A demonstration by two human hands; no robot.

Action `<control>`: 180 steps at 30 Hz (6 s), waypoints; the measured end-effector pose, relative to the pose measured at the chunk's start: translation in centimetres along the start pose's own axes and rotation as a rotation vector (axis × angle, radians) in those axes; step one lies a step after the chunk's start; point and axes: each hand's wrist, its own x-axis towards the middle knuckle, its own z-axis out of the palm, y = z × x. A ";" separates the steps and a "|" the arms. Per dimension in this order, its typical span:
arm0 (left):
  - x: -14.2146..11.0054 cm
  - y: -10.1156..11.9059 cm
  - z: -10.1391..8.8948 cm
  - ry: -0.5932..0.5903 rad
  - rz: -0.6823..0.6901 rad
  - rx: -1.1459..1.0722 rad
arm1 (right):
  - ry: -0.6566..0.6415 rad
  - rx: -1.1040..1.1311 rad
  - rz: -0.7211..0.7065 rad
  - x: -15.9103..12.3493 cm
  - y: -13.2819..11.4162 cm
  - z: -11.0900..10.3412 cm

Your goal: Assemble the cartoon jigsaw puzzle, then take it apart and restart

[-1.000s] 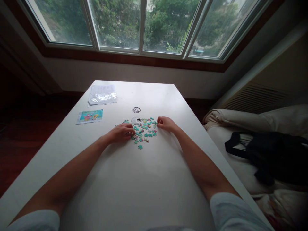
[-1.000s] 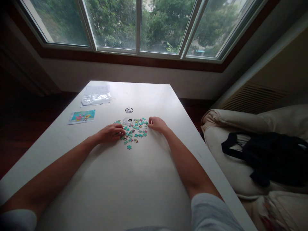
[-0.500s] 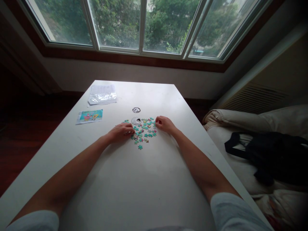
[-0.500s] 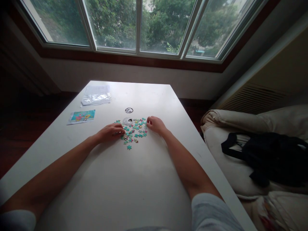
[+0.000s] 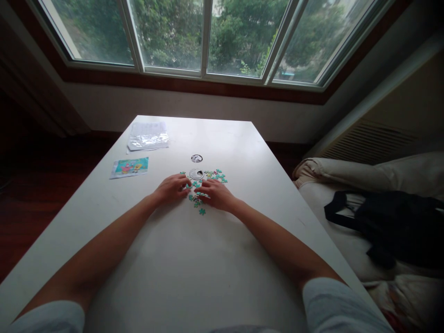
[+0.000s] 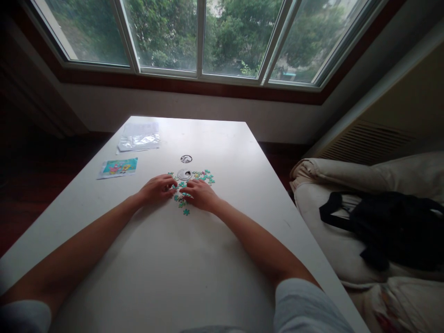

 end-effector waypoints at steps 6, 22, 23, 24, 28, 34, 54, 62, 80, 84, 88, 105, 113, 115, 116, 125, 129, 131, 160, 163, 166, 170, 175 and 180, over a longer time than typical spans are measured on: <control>0.3 0.2 0.6 0.037 -0.009 0.013 | -0.014 -0.050 -0.028 0.3 -0.3 0.9; 0.3 2.0 1.2 0.017 0.028 0.030 | 0.123 0.251 0.176 -0.9 4.4 -0.9; 0.3 2.3 1.2 0.007 0.032 0.033 | 0.086 0.263 0.155 -1.0 4.8 -1.0; 0.4 2.5 1.2 -0.002 0.035 0.036 | 0.061 0.265 0.137 -1.0 5.0 -1.1; 0.4 3.0 1.3 -0.014 0.028 0.033 | 0.054 0.239 0.114 -1.0 5.3 -1.1; 0.4 3.2 1.4 -0.005 0.015 0.021 | 0.038 0.248 0.067 -0.8 4.5 -1.0; 0.6 3.6 1.5 -0.019 0.041 0.105 | 0.019 0.115 0.231 -0.2 2.7 0.0; 0.5 4.0 1.6 -0.028 0.020 0.084 | 0.019 -0.023 0.225 0.0 2.2 0.0; 0.6 3.2 1.9 0.078 -0.196 -0.271 | 0.062 0.021 0.254 -0.4 2.7 -0.9; 0.5 2.6 2.1 0.113 -0.254 -0.183 | 0.036 0.004 0.216 -0.3 2.1 -0.8; 0.4 2.8 2.1 0.129 -0.263 -0.121 | 0.001 -0.033 0.223 -0.2 1.5 -0.6; 0.2 2.3 2.0 0.098 -0.169 -0.041 | 0.059 0.180 0.195 0.0 1.8 -0.9; 0.1 1.6 1.8 0.073 -0.093 -0.016 | 0.381 0.393 0.466 -1.1 6.3 -1.7; 0.1 1.7 1.9 0.068 -0.074 0.000 | 0.445 0.391 0.566 -1.8 7.9 -1.8; 0.1 1.8 1.9 0.068 -0.068 0.007 | 0.466 0.383 0.614 -2.1 8.6 -1.7; -0.1 0.3 1.6 0.220 -0.262 0.123 | 0.338 0.247 0.742 -3.5 11.2 -0.6; -0.3 -1.3 2.0 0.219 -0.331 0.161 | 0.328 0.220 0.607 -3.3 11.0 0.0; -0.3 -1.7 2.3 0.184 -0.325 0.174 | 0.340 0.176 0.573 -3.2 11.0 0.2; 0.1 -1.5 2.4 0.088 -0.285 0.146 | 0.260 0.105 0.415 -2.7 9.4 0.3; 0.1 -1.5 2.4 0.098 -0.291 0.141 | 0.222 0.089 0.411 -2.6 9.3 0.3; 0.1 -1.5 2.5 0.111 -0.284 0.122 | 0.213 0.068 0.434 -2.5 9.2 0.3; 0.2 -1.8 2.5 0.137 -0.283 0.069 | 0.209 0.057 0.417 -2.5 9.1 0.3; 0.3 -3.0 2.4 0.206 -0.342 -0.092 | 0.223 0.059 0.419 -2.6 9.1 0.4; 0.3 -3.2 2.4 0.214 -0.374 -0.131 | 0.167 0.068 0.392 -2.6 9.0 0.6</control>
